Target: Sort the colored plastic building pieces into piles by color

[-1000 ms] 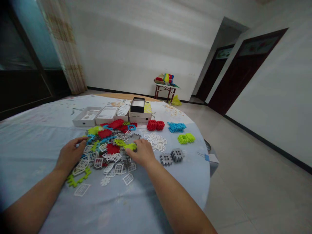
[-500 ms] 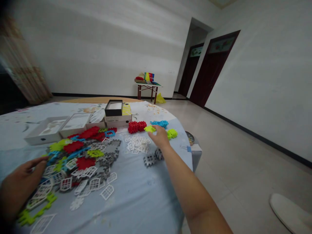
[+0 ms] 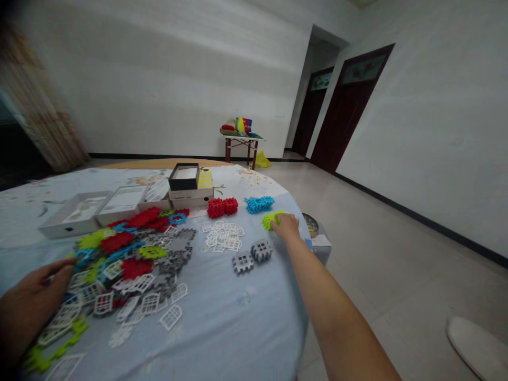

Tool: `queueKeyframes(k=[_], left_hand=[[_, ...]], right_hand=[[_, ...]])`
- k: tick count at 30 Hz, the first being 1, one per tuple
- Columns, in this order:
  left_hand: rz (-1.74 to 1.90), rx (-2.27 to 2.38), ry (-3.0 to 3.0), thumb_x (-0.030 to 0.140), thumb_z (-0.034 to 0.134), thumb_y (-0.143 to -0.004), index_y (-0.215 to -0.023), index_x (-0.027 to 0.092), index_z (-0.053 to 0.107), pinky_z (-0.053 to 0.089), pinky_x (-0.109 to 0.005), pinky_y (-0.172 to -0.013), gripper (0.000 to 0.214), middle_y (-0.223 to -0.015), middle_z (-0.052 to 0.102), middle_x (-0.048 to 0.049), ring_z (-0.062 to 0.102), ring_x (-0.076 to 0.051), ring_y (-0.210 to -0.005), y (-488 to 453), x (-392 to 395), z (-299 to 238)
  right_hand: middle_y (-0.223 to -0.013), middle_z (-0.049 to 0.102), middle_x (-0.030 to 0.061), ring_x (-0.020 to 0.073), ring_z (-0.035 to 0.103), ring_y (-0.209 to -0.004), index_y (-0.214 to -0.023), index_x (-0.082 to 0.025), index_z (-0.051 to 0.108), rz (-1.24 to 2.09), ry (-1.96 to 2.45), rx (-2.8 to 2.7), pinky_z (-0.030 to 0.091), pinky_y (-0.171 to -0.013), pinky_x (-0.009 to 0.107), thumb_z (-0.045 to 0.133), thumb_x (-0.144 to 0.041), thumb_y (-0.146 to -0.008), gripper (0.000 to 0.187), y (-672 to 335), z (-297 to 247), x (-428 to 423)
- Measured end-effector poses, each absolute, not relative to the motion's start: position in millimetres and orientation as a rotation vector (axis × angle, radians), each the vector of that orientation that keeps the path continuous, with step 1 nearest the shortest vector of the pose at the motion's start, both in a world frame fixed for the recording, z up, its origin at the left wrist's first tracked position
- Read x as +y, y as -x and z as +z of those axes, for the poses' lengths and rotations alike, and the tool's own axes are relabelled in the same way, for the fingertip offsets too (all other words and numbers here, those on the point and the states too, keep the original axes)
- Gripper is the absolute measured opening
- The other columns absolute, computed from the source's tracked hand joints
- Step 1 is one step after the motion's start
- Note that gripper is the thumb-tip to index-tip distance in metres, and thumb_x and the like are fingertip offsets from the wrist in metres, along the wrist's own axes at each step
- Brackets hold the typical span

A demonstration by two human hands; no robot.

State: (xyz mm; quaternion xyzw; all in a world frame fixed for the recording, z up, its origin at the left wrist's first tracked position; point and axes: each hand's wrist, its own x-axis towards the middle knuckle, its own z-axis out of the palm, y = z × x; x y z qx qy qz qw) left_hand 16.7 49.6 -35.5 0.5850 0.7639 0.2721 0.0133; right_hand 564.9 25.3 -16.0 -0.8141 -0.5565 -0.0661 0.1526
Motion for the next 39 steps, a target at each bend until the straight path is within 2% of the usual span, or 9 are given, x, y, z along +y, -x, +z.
queueKeyframes(k=[4,7,15,19,26,30,35,39], left_hand=[[0.818,2.267,-1.790,0.049,0.031,-0.080,-0.108,0.022,0.059,0.048,-0.031,-0.067,0.047,-0.098,0.063,-0.0059,0.059,-0.021,-0.081,-23,45,-24],[0.889,2.228,-1.818,0.045,0.036,-0.079,-0.108,0.019,0.059,0.046,-0.033,-0.074,0.045,-0.105,0.062,-0.0070,0.057,-0.022,-0.086,-25,43,-23],[1.055,2.159,-1.842,0.039,0.038,-0.077,-0.102,0.016,0.062,0.046,-0.030,-0.076,0.042,-0.100,0.064,-0.0084,0.058,-0.020,-0.082,-27,41,-27],[1.097,2.140,-1.844,0.040,0.038,-0.077,-0.100,0.016,0.063,0.046,-0.030,-0.074,0.042,-0.097,0.065,-0.0084,0.058,-0.020,-0.080,-27,40,-28],[1.149,2.099,-1.878,0.037,0.039,-0.075,-0.097,0.015,0.064,0.046,-0.030,-0.077,0.040,-0.099,0.065,-0.0096,0.059,-0.020,-0.083,-27,41,-29],[1.157,2.085,-1.890,0.037,0.039,-0.075,-0.098,0.014,0.064,0.045,-0.031,-0.079,0.042,-0.100,0.065,-0.0106,0.059,-0.021,-0.086,-25,46,-32],[1.179,2.050,-1.890,0.035,0.039,-0.075,-0.098,0.013,0.064,0.044,-0.033,-0.084,0.040,-0.101,0.065,-0.0108,0.058,-0.022,-0.092,-25,46,-32],[1.205,2.033,-1.891,0.034,0.039,-0.076,-0.098,0.013,0.063,0.043,-0.034,-0.088,0.038,-0.101,0.064,-0.0109,0.057,-0.022,-0.096,-26,45,-33]], right_hand=[[-0.107,0.064,0.0094,0.0262,0.051,-0.105,-0.102,-0.019,0.065,-0.271,2.155,-1.559,0.037,-0.089,0.038,0.049,-0.037,-0.080,0.032,-554,-12,23],[-0.103,0.065,0.0096,0.0241,0.053,-0.102,-0.098,-0.017,0.065,-0.278,1.859,-1.569,0.038,-0.091,0.039,0.048,-0.034,-0.081,0.030,-529,-4,23],[-0.098,0.065,0.0068,0.0177,0.058,-0.091,-0.097,-0.020,0.063,0.178,1.274,-1.829,0.048,-0.078,0.031,0.048,-0.029,-0.082,0.023,-393,7,7],[-0.100,0.064,0.0065,0.0179,0.055,-0.098,-0.098,-0.021,0.062,0.227,1.140,-1.972,0.043,-0.089,0.036,0.051,-0.023,-0.081,0.020,-345,-2,-6],[-0.114,0.057,0.0101,0.0202,0.048,-0.108,-0.109,-0.019,0.058,0.188,1.112,-2.123,0.036,-0.097,0.040,0.054,-0.018,-0.077,0.032,-335,-22,-11],[-0.113,0.057,0.0097,0.0198,0.048,-0.108,-0.109,-0.019,0.058,0.177,1.113,-2.092,0.036,-0.096,0.038,0.053,-0.019,-0.078,0.031,-329,-19,-5],[-0.109,0.060,0.0089,0.0198,0.049,-0.106,-0.102,-0.019,0.062,0.174,1.098,-2.152,0.037,-0.094,0.039,0.053,-0.017,-0.078,0.025,-307,-13,9],[-0.112,0.060,0.0069,0.0233,0.042,-0.115,-0.092,-0.022,0.066,0.191,1.124,-2.258,0.033,-0.096,0.043,0.056,-0.019,-0.076,0.019,-286,-16,16]])
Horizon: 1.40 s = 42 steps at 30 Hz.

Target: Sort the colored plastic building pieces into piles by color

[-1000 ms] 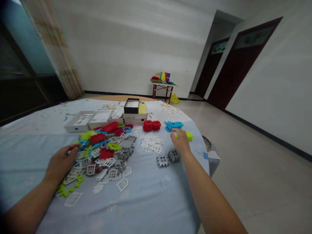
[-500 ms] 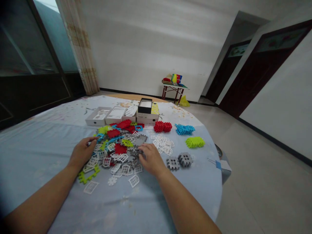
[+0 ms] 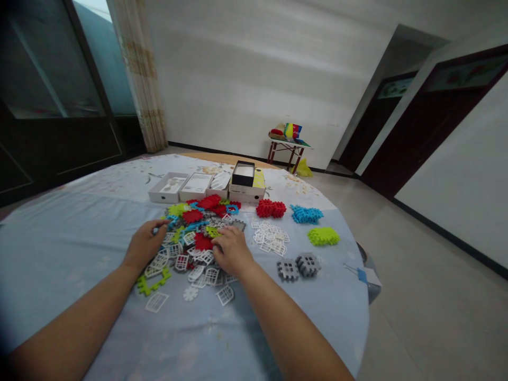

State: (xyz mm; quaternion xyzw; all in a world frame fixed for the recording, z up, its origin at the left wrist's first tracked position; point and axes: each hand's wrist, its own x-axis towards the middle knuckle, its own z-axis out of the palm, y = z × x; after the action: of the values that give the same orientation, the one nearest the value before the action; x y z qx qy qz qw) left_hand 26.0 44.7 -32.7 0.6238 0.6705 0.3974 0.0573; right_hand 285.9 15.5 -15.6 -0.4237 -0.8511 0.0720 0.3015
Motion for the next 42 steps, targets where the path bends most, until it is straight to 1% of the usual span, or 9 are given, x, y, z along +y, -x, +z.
queueKeyframes(k=[4,8,13,17,22,27,30,36,42], left_hand=[[1.234,2.022,-1.901,0.033,0.040,-0.076,-0.095,0.014,0.064,0.042,-0.033,-0.089,0.037,-0.099,0.065,-0.0107,0.057,-0.022,-0.096,-27,45,-33],[1.256,2.009,-1.912,0.033,0.040,-0.076,-0.094,0.013,0.064,0.042,-0.034,-0.090,0.036,-0.099,0.065,-0.0111,0.057,-0.022,-0.096,-27,44,-31],[1.251,2.009,-1.920,0.031,0.040,-0.075,-0.093,0.014,0.065,0.042,-0.032,-0.091,0.035,-0.098,0.066,-0.0100,0.058,-0.021,-0.096,-27,45,-31],[1.246,2.029,-1.927,0.032,0.040,-0.075,-0.094,0.014,0.065,0.042,-0.033,-0.090,0.036,-0.098,0.066,-0.0100,0.058,-0.022,-0.095,-27,46,-32],[1.221,2.032,-1.937,0.034,0.040,-0.076,-0.096,0.014,0.065,0.044,-0.033,-0.087,0.037,-0.099,0.066,-0.0102,0.058,-0.022,-0.095,-26,47,-34],[1.215,2.047,-1.932,0.034,0.039,-0.076,-0.096,0.015,0.064,0.043,-0.033,-0.087,0.037,-0.100,0.066,-0.0102,0.058,-0.022,-0.096,-26,45,-33],[1.190,2.050,-1.918,0.033,0.039,-0.076,-0.097,0.014,0.064,0.043,-0.034,-0.088,0.039,-0.100,0.065,-0.0110,0.057,-0.023,-0.096,-27,44,-30],[1.184,2.050,-1.916,0.035,0.038,-0.076,-0.098,0.013,0.064,0.044,-0.034,-0.086,0.040,-0.100,0.065,-0.0113,0.058,-0.022,-0.094,-27,44,-30],[1.073,2.108,-1.944,0.038,0.037,-0.076,-0.101,0.014,0.064,0.046,-0.032,-0.076,0.044,-0.098,0.065,-0.0098,0.059,-0.022,-0.083,-26,44,-25]], right_hand=[[-0.111,0.062,0.0073,0.0258,0.042,-0.116,-0.097,-0.021,0.066,0.206,1.169,-2.280,0.031,-0.096,0.047,0.056,-0.021,-0.076,0.022,-277,-17,17],[-0.105,0.063,0.0082,0.0214,0.048,-0.108,-0.101,-0.020,0.063,0.248,1.093,-2.133,0.034,-0.095,0.042,0.054,-0.021,-0.079,0.024,-284,-6,9],[-0.094,0.064,0.0042,0.0173,0.057,-0.093,-0.094,-0.021,0.063,0.508,1.161,-1.848,0.042,-0.086,0.034,0.050,-0.026,-0.081,0.019,-298,7,-5],[-0.088,0.064,0.0023,0.0162,0.059,-0.085,-0.094,-0.020,0.061,0.655,1.233,-1.811,0.045,-0.079,0.031,0.049,-0.021,-0.079,0.020,-304,1,-4],[-0.092,0.063,0.0038,0.0184,0.055,-0.091,-0.109,-0.022,0.057,0.443,1.225,-1.943,0.042,-0.084,0.035,0.049,-0.018,-0.079,0.031,-302,-13,1],[-0.102,0.061,0.0069,0.0218,0.050,-0.100,-0.110,-0.021,0.057,0.227,1.199,-2.003,0.037,-0.091,0.038,0.052,-0.024,-0.081,0.030,-303,-13,1],[-0.100,0.061,0.0076,0.0227,0.050,-0.098,-0.107,-0.021,0.059,0.176,1.249,-2.059,0.038,-0.089,0.038,0.054,-0.032,-0.080,0.029,-303,-8,-4],[-0.099,0.058,0.0093,0.0255,0.048,-0.096,-0.109,-0.021,0.058,0.077,1.373,-2.137,0.038,-0.085,0.040,0.061,-0.050,-0.072,0.047,-292,-5,-14],[-0.099,0.057,0.0084,0.0259,0.047,-0.095,-0.110,-0.023,0.056,0.056,1.413,-2.197,0.038,-0.082,0.040,0.063,-0.047,-0.071,0.046,-289,-7,-14]])
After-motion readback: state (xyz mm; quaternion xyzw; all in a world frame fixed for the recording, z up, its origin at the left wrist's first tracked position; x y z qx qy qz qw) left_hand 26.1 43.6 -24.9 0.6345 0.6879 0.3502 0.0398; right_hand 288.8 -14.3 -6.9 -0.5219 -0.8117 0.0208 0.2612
